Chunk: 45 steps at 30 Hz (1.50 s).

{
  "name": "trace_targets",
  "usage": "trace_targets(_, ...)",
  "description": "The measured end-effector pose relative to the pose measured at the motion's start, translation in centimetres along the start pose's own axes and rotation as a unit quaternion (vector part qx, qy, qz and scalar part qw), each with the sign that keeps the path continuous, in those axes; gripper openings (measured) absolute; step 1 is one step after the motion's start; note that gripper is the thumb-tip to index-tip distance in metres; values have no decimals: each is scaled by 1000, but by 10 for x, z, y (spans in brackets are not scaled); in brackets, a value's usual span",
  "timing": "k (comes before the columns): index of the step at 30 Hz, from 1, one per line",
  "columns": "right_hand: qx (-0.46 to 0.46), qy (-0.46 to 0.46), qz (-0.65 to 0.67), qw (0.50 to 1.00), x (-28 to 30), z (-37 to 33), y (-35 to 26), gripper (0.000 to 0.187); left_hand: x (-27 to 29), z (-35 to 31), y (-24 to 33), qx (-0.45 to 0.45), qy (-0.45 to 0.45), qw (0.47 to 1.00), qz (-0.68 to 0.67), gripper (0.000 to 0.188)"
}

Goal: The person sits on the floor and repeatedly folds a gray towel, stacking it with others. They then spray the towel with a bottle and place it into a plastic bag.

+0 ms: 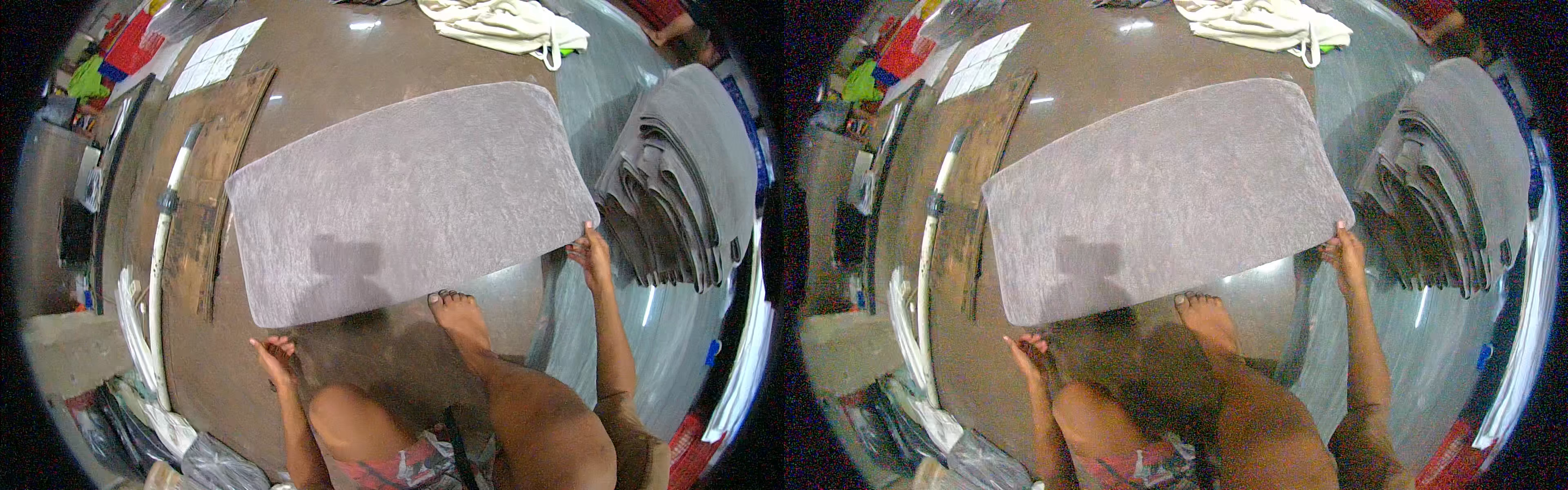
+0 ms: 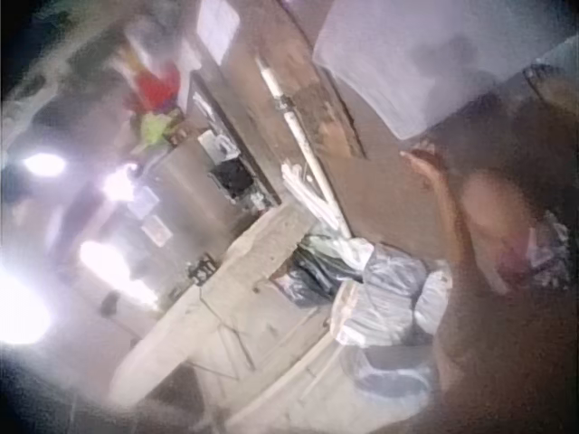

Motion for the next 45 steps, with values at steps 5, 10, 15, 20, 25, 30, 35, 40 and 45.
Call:
trace_targets(5, -65, -52, 107, 991, -30, 6, -10, 59, -50, -8, 35, 53, -132, 979, -143, 59)
trace_targets(10, -65, -53, 111, 990, -33, 0, -35, 70, -60, -3, 49, 122, -110, 985, -57, 57)
trace_targets(15, -13, -49, 106, 993, -23, -1, -51, 61, -60, 0, 68, 51, -159, 980, -104, 49)
trace_targets(20, 76, -25, 157, 984, -18, -31, -99, 42, -43, -21, 112, -45, -126, 978, -160, 41)
trace_targets(25, 197, 91, 240, 946, 20, -72, -179, 34, -19, -82, 209, -148, -77, 968, -189, 38)
trace_targets(30, 252, 140, 240, 927, 35, -112, -254, 40, -23, -124, 271, -96, -120, 973, -174, 34)
trace_targets(35, 277, 114, 205, 932, 16, -51, -278, 34, -32, -73, 319, -152, -156, 967, -136, 31)
trace_targets(40, 442, 98, 167, 876, 14, -45, -345, 31, -22, -77, 393, -326, -178, 900, -230, 33)
trace_targets(45, 450, 97, 276, 844, 12, -61, -352, 37, -21, -106, 392, -327, -101, 870, -355, 40)
Point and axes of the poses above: each hand's wrist, its own z-axis towards the middle knuckle, its own x-axis out of the back of the hand, y = z × x, the point moved 7 cm from there along z, towards the middle knuckle, and after that the axes turned 5 degrees about x, right-handed, at the moved point
